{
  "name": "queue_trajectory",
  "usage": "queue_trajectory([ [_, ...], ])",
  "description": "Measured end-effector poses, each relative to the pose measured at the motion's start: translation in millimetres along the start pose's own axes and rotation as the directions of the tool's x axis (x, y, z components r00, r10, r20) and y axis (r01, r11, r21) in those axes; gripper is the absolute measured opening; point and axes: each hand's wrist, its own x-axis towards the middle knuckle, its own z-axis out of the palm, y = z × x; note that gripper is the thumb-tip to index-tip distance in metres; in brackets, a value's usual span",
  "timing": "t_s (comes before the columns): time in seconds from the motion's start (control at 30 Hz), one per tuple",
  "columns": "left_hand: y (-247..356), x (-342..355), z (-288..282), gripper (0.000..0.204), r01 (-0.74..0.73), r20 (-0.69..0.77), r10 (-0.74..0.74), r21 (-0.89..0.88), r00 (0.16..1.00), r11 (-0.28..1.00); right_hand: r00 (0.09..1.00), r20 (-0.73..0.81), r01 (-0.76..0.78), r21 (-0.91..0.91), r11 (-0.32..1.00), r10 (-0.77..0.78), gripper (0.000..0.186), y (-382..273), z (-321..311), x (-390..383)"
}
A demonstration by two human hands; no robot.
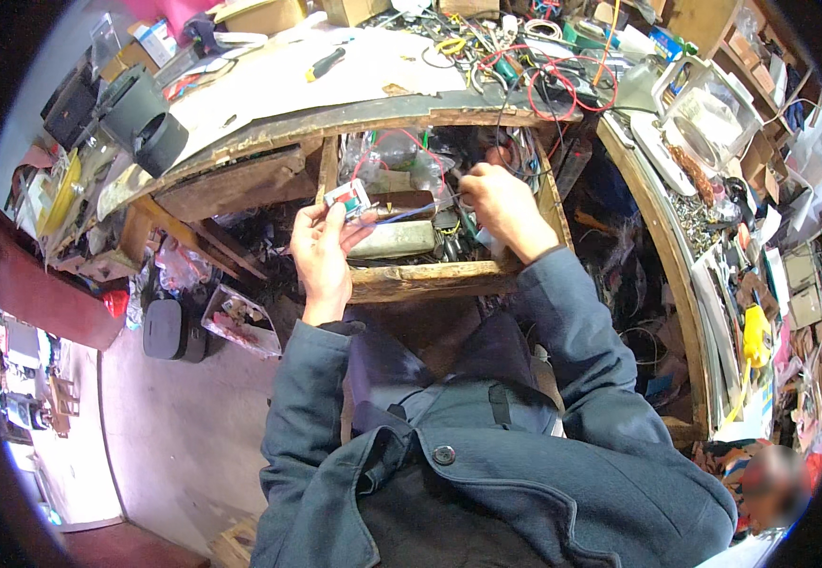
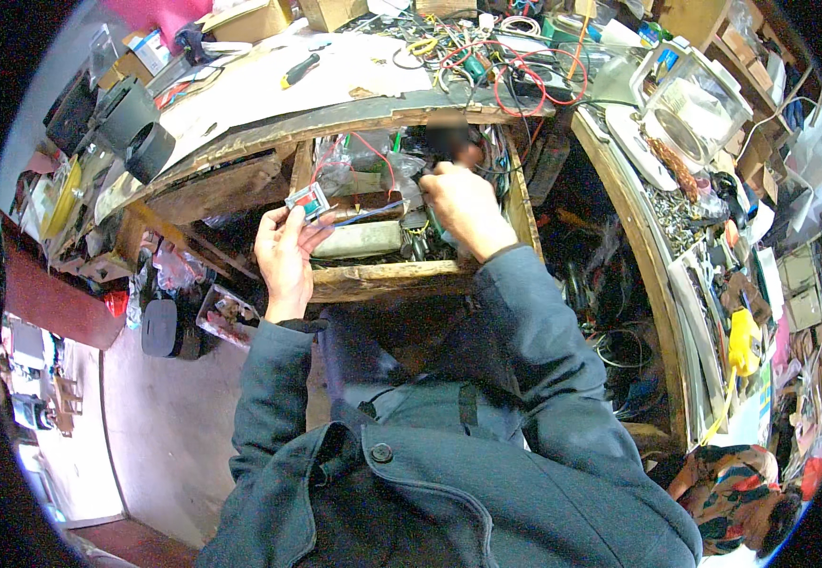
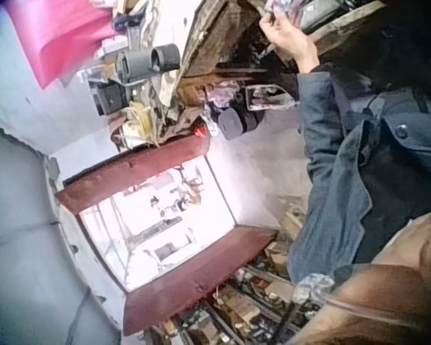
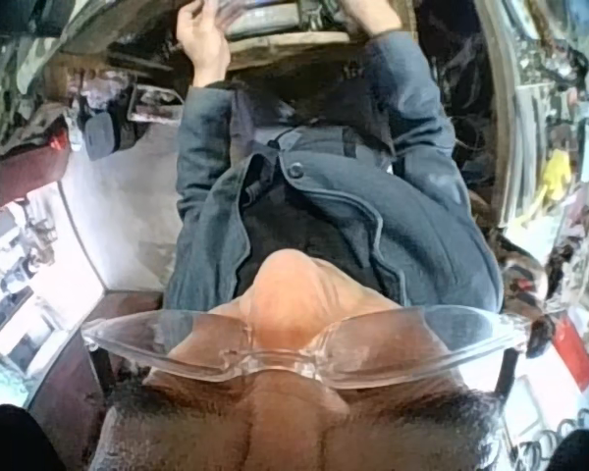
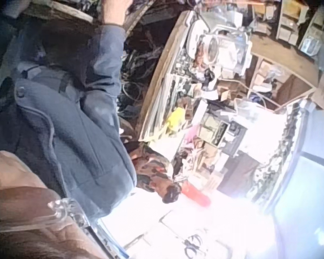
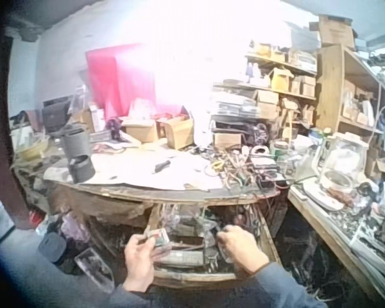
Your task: The person handles a black electronic component, then searches through a cluttered drawer to retrieve tools and parts. They use pliers to strip a wire and connect it to a small circuit board, manipulating the components with their hands.
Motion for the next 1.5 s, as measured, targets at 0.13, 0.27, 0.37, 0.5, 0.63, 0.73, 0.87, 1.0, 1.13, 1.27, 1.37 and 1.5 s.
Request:
queue_trajectory([
  [0.13,-0.3,1.8,1.5,0.016,0.027,-0.004,-0.027,0.011,1.000,1.000,0.994,-0.090,-0.056,0.015,0.998,0.057,0.011,5.3,-21.6,-24.7],
  [0.27,-1.6,2.9,0.1,0.020,0.047,0.012,-0.048,0.069,0.999,0.996,0.990,-0.013,-0.116,0.487,0.866,0.140,0.016,-21.1,-34.5,-33.8],
  [0.37,-6.8,9.6,-0.4,0.023,0.092,0.054,-0.102,0.157,0.993,0.983,0.987,0.064,-0.148,0.716,0.682,0.147,0.012,-33.9,-29.2,-42.0],
  [0.5,-8.3,19.1,-2.2,0.025,0.291,0.067,-0.329,0.328,0.942,0.899,0.995,0.028,-0.086,0.740,0.667,0.098,0.014,-42.3,0.8,-38.9],
  [0.63,-19.6,31.5,-7.1,0.020,0.173,0.110,-0.343,0.699,0.933,0.694,0.988,0.058,-0.140,0.718,0.681,0.141,0.017,-41.8,0.8,-39.7],
  [0.73,-22.8,40.0,-14.0,0.018,-0.094,0.196,-0.230,0.916,0.953,0.389,0.971,0.131,-0.216,0.837,0.502,0.200,0.017,-45.1,-8.5,-40.5],
  [0.87,-16.4,26.0,-5.8,0.026,-0.291,0.302,-0.116,0.951,0.946,0.103,0.962,0.196,-0.252,0.907,0.337,0.192,0.015,-40.7,-6.9,-44.2],
  [1.0,-0.3,14.4,9.7,0.024,-0.370,0.370,0.037,0.929,0.928,-0.014,0.972,0.172,-0.222,0.896,0.386,0.161,0.012,-41.2,-5.0,-42.6],
  [1.13,0.7,12.4,28.3,0.037,-0.038,0.362,-0.228,0.599,0.904,0.800,0.983,0.143,-0.180,0.860,0.478,0.113,0.006,-43.2,-7.0,-38.3],
  [1.27,-2.0,0.3,25.1,0.038,-0.129,0.560,-0.261,0.562,0.786,0.817,0.999,0.012,-0.034,0.896,0.443,0.051,0.009,-64.9,-10.3,-32.9],
  [1.37,-3.8,3.4,15.3,0.033,-0.043,0.515,-0.283,0.532,0.809,0.846,0.987,-0.060,-0.014,0.889,0.457,0.149,0.009,-77.5,-3.8,-21.3],
  [1.5,-1.5,0.2,16.8,0.027,-0.052,0.437,-0.246,0.566,0.865,0.823,0.975,0.065,-0.138,0.925,0.354,0.210,0.009,-79.5,-3.4,-13.9],
])
